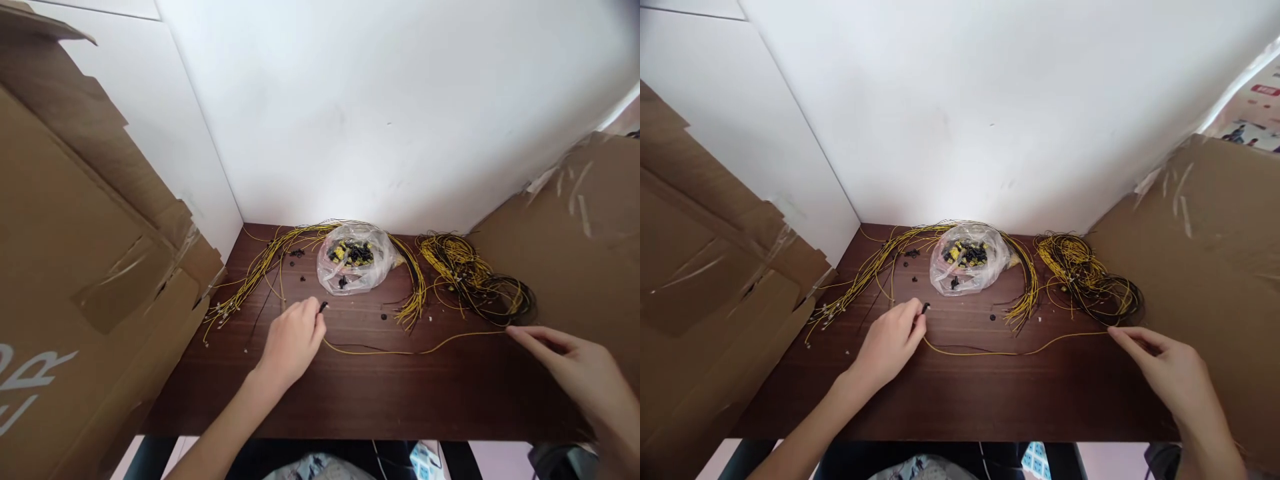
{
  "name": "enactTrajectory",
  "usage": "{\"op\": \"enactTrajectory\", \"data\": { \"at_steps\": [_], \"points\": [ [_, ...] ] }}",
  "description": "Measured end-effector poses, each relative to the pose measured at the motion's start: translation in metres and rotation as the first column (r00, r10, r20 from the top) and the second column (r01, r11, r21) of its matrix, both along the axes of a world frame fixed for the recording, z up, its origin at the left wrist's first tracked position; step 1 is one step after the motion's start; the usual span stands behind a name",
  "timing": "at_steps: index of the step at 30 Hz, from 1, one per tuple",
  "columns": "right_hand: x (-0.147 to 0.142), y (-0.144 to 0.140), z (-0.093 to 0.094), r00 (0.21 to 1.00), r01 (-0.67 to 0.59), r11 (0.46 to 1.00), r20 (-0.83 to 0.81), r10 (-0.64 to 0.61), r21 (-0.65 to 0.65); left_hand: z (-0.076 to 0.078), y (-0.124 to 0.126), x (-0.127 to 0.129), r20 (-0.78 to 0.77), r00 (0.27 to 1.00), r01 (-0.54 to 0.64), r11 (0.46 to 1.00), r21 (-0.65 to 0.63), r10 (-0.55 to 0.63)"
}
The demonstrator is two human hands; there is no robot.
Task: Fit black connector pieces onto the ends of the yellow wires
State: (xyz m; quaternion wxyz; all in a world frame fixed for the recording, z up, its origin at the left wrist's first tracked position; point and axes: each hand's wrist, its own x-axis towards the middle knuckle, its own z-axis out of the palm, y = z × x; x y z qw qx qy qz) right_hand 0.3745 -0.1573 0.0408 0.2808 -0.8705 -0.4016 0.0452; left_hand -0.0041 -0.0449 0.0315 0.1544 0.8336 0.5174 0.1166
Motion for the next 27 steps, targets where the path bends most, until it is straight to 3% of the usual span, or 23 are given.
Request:
{"op": "enactTrajectory", "data": {
  "at_steps": [3,7,10,16,19,22,24,27],
  "points": [
    [-0.014,0.004,-0.012,0.975,-0.070,0.997,-0.214,0.062,-0.030,0.006,0.006,-0.018,-0.195,0.968,-0.141,0.985,0.099,0.158],
    [-0.039,0.008,-0.025,0.930,-0.300,0.954,-0.217,0.296,0.015,0.009,0.027,-0.042,-0.339,0.866,-0.336,0.930,0.149,0.367],
    [-0.055,0.010,-0.031,0.883,-0.420,0.905,-0.197,0.425,0.069,0.007,0.039,-0.056,-0.350,0.819,-0.413,0.890,0.192,0.456],
    [-0.068,0.006,-0.040,0.787,-0.564,0.823,-0.255,0.561,0.069,0.007,0.041,-0.071,-0.257,0.827,-0.435,0.858,0.271,0.500],
    [-0.061,0.003,-0.041,0.796,-0.546,0.834,-0.261,0.547,0.083,0.009,0.038,-0.070,0.008,0.919,-0.392,0.912,0.117,0.394],
    [-0.042,0.002,-0.040,0.845,-0.478,0.873,-0.222,0.486,0.094,0.003,0.036,-0.063,0.288,0.925,-0.241,0.969,-0.059,0.247],
    [-0.024,0.003,-0.040,0.903,-0.403,0.914,-0.143,0.405,0.042,-0.004,0.035,-0.057,0.320,0.922,-0.192,0.975,-0.113,0.219],
    [0.000,0.003,-0.042,0.980,-0.184,0.964,0.042,0.196,-0.193,-0.014,0.030,-0.049,0.198,0.952,-0.220,0.972,-0.088,0.234]
  ]
}}
